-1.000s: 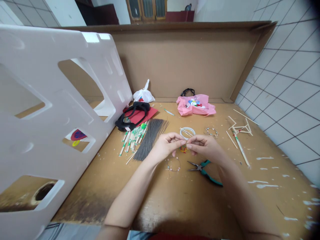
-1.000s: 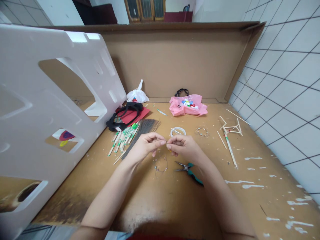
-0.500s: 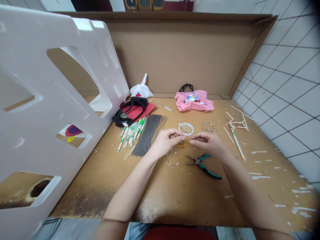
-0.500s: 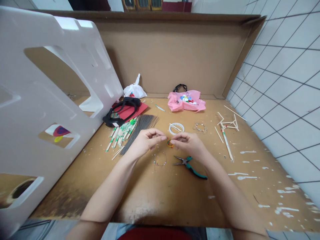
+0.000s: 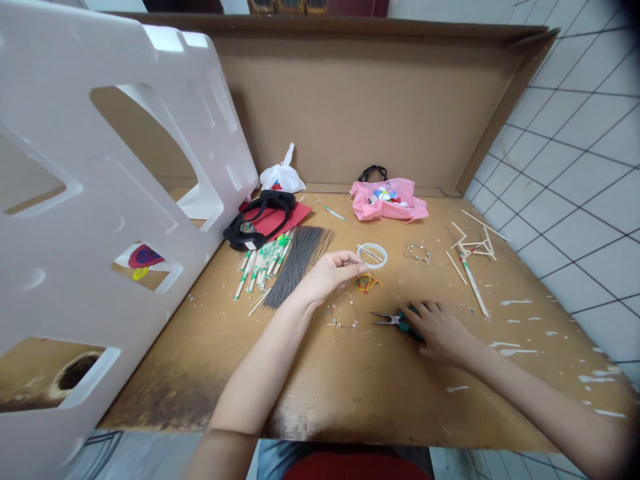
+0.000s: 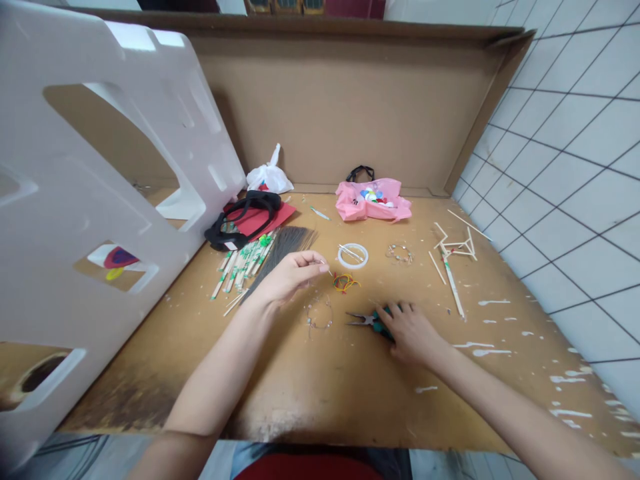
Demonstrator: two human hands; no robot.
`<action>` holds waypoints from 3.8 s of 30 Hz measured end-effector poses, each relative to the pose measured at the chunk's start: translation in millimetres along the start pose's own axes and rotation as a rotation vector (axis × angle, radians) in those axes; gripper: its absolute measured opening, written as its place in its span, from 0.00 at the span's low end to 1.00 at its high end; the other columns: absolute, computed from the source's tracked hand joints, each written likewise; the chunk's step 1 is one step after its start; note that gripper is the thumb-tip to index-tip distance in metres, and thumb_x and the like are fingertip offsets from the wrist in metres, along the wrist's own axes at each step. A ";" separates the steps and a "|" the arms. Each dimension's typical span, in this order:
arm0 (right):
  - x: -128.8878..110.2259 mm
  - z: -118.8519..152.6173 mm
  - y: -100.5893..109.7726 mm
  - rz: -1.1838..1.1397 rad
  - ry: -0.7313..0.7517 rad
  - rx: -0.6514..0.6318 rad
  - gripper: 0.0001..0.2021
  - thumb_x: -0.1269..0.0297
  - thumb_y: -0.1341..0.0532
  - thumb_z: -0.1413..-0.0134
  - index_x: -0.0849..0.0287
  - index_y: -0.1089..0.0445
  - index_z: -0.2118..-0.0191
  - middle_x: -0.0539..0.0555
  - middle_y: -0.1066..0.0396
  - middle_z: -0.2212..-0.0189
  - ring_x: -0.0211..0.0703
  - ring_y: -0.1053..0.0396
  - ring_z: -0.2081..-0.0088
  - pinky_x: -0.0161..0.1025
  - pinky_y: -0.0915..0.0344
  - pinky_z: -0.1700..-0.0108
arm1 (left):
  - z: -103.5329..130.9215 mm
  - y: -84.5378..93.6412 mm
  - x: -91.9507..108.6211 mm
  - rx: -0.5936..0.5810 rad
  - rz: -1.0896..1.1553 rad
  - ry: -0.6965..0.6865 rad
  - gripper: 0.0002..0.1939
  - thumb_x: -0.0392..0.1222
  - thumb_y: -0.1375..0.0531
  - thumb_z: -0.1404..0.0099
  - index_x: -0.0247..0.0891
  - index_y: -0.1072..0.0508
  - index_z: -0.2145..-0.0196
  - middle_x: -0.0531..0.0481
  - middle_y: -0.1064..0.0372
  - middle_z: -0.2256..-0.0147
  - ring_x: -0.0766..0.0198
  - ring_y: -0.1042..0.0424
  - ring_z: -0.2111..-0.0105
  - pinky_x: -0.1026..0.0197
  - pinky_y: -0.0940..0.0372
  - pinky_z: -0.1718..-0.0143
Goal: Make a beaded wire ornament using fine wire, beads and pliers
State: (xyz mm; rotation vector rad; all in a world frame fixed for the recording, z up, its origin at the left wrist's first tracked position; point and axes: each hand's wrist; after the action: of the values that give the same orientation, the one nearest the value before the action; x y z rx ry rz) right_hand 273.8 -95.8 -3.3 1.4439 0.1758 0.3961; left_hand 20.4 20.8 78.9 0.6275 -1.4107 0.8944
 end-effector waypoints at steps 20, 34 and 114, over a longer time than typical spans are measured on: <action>33.5 -22.4 117.6 0.456 0.067 0.784 0.14 0.56 0.42 0.48 0.57 0.30 0.60 0.56 0.30 0.69 0.43 0.41 0.70 0.40 0.49 0.68 | -2.8 2.3 -5.6 -0.264 0.327 0.119 0.11 0.40 0.35 0.49 0.31 0.33 0.73 0.63 0.52 0.86 0.81 0.58 0.88 0.73 0.66 0.87; 29.6 -26.8 127.8 0.547 0.096 0.876 0.09 0.59 0.42 0.48 0.56 0.30 0.64 0.54 0.29 0.71 0.41 0.43 0.72 0.39 0.52 0.69 | -1.2 2.8 -0.9 -0.273 0.392 0.123 0.11 0.39 0.35 0.49 0.31 0.35 0.75 0.64 0.54 0.85 0.82 0.58 0.88 0.74 0.65 0.88; 15.9 -31.6 140.3 0.575 0.133 0.762 0.10 0.65 0.45 0.46 0.52 0.30 0.59 0.54 0.30 0.71 0.42 0.42 0.73 0.41 0.53 0.69 | 4.1 6.9 -1.3 -0.089 0.113 -0.061 0.16 0.48 0.37 0.47 0.34 0.38 0.78 0.62 0.51 0.85 0.78 0.57 0.86 0.68 0.64 0.83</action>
State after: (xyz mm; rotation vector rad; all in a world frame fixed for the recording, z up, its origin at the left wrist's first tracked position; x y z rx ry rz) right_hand 255.2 -50.0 132.7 2.2231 0.0053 0.9677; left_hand 12.5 21.0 77.1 0.5159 -1.5443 0.9021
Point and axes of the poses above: each hand's wrist, its own z-axis away from the middle knuckle, its own y-axis out of the back of the hand, x = y × z
